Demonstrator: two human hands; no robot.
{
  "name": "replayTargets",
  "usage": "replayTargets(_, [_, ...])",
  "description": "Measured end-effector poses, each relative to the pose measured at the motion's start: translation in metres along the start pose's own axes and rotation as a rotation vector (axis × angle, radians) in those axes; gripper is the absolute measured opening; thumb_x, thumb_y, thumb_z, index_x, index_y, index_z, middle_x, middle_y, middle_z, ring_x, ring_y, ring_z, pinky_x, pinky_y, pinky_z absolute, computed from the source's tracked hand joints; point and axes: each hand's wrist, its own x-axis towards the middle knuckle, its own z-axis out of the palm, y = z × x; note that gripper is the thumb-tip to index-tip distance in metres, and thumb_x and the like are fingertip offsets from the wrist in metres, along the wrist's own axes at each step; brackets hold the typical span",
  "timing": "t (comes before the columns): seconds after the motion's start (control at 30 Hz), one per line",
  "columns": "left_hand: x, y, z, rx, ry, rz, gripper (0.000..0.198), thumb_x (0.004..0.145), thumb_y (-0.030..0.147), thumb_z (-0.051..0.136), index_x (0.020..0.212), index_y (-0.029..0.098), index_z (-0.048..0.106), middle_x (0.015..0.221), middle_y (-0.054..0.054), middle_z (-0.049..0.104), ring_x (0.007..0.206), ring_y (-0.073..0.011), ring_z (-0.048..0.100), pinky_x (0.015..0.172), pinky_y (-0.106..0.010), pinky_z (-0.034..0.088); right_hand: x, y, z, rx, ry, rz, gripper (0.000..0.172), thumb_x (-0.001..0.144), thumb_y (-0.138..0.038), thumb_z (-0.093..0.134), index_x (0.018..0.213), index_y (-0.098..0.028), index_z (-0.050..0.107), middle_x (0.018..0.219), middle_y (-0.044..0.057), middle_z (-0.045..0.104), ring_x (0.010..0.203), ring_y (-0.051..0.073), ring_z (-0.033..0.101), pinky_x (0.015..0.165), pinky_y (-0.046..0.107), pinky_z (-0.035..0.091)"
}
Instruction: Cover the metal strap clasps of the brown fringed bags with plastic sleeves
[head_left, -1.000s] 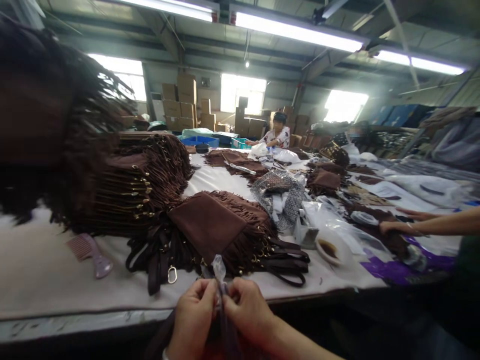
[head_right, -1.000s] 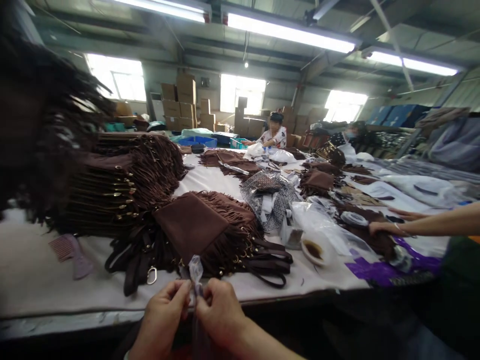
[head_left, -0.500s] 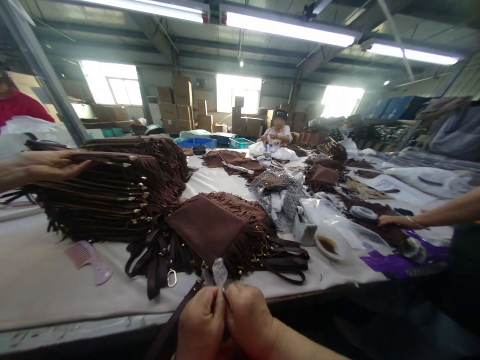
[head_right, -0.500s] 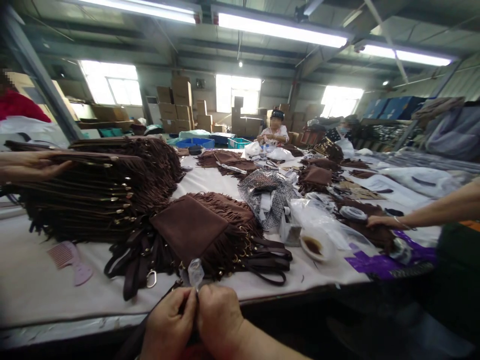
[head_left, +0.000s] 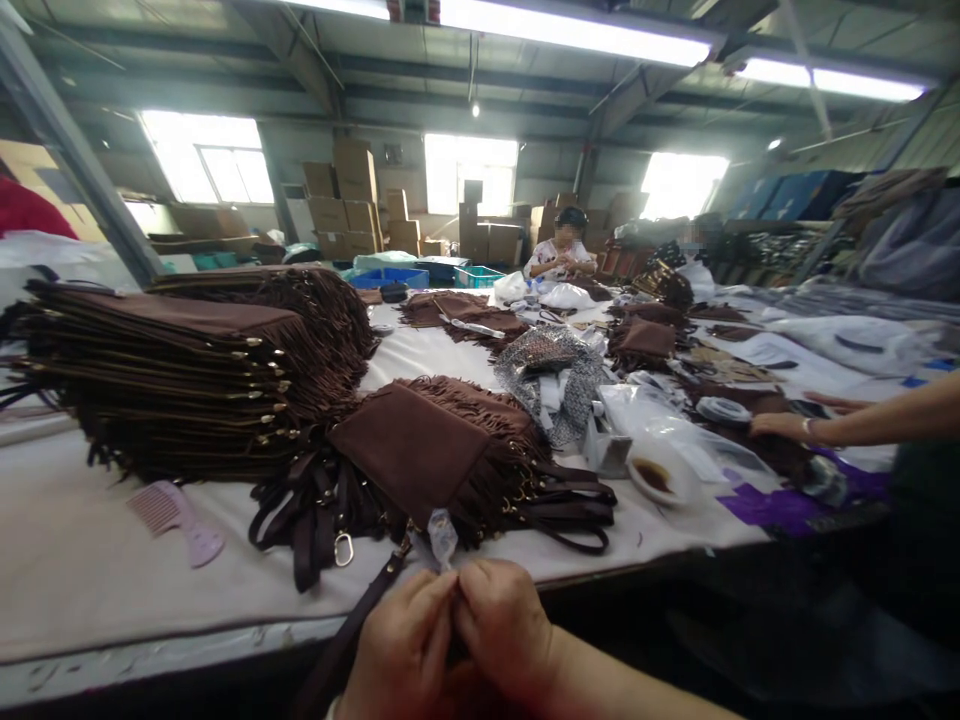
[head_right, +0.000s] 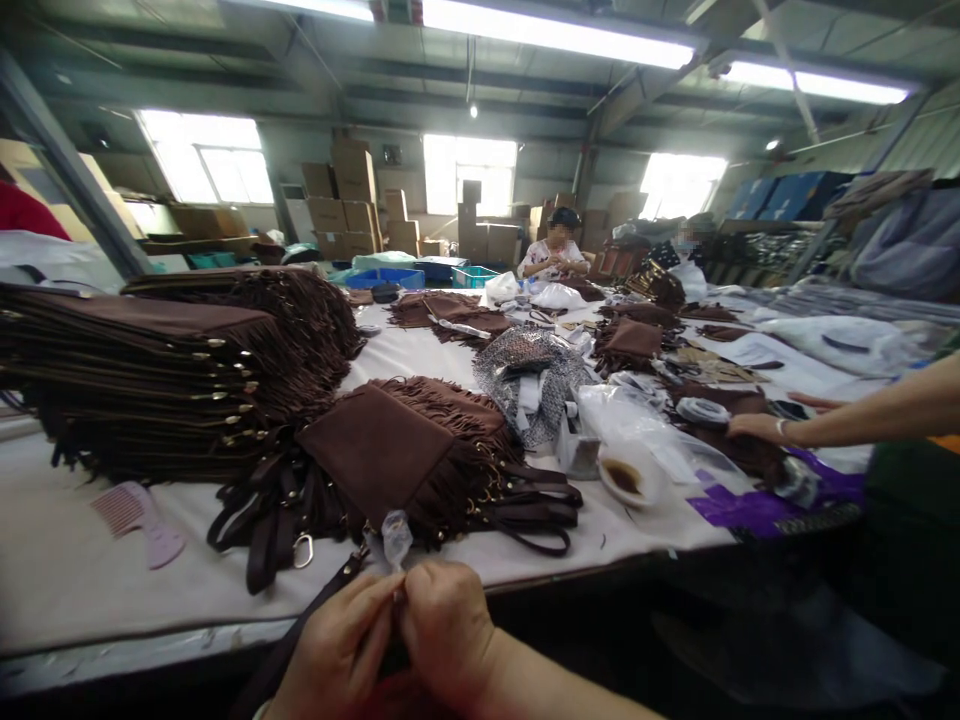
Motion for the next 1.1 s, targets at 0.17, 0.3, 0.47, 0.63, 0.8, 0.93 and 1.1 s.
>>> replayTargets(0.17, [0.006,0.004,0.003,-0.675,0.047,-0.785,0.033,0.08,0.045,0.062,0.096,0.018,0.071,0.094,-0.01,0.074,0.088,-0.0275,0.068,0.075,-0.037,0.056,0.0,-0.009,-0.006,0.238,-0.038,0.212,0.011,0.077,-0.013,0.059,0.068,-0.019,0.059,0.065,-0.001,0.065,0.059,0.012,0.058,0.056,0.024,0.031])
replayTargets(0.3, [0.016,0.011,0.007,-0.945,-0.025,-0.824,0.036,0.075,0.044,0.069,0.094,0.014,0.072,0.093,-0.009,0.074,0.089,-0.0251,0.067,0.078,-0.033,0.053,-0.002,-0.01,-0.004,0.242,-0.006,0.183,0.011,0.077,-0.012,0.056,0.069,-0.019,0.059,0.064,-0.001,0.065,0.057,0.012,0.058,0.055,0.024,0.032])
replayTargets(0.47, [0.025,0.01,0.012,-0.688,-0.019,-0.829,0.04,0.065,0.048,0.073,0.083,0.012,0.073,0.072,-0.007,0.072,0.076,-0.0251,0.065,0.066,-0.03,0.05,-0.004,-0.005,0.007,-0.059,0.182,-0.175,0.022,0.083,-0.012,0.043,0.064,-0.018,0.052,0.057,0.003,0.057,0.051,0.016,0.05,0.054,0.031,0.028])
replayTargets(0.63, [0.027,0.008,0.014,-0.51,-0.002,-0.773,0.032,0.066,0.044,0.069,0.077,0.013,0.07,0.071,-0.008,0.071,0.075,-0.0264,0.064,0.07,-0.033,0.05,-0.001,-0.005,0.008,-0.164,0.203,-0.347,0.031,0.089,-0.012,0.033,0.064,-0.019,0.051,0.056,0.004,0.054,0.051,0.018,0.046,0.056,0.033,0.029])
replayTargets(0.8, [0.021,0.001,0.01,-0.521,0.065,-0.752,0.023,0.073,0.041,0.061,0.077,0.018,0.063,0.073,-0.006,0.068,0.074,-0.0233,0.064,0.07,-0.032,0.05,-0.004,-0.004,-0.012,0.251,0.014,-0.088,0.018,0.088,-0.025,0.046,0.081,-0.018,0.06,0.075,0.005,0.065,0.069,0.018,0.059,0.065,0.03,0.038])
replayTargets(0.93, [0.016,0.002,0.017,-0.832,0.041,-0.873,0.028,0.074,0.049,0.062,0.075,0.022,0.054,0.057,0.004,0.055,0.049,-0.0156,0.056,0.048,-0.027,0.044,0.004,0.006,-0.026,0.555,-0.144,0.359,0.025,0.091,-0.033,0.048,0.079,-0.017,0.065,0.074,0.004,0.066,0.07,0.015,0.06,0.065,0.025,0.04])
replayTargets(1.1, [0.022,0.008,0.005,-0.818,-0.174,-0.896,0.041,0.081,0.063,0.046,0.084,0.023,0.054,0.051,0.003,0.055,0.042,-0.0177,0.056,0.041,-0.027,0.039,0.02,0.022,-0.027,0.772,-0.206,0.643,0.032,0.088,-0.039,0.05,0.069,-0.016,0.061,0.056,-0.001,0.056,0.052,0.012,0.051,0.052,0.023,0.037])
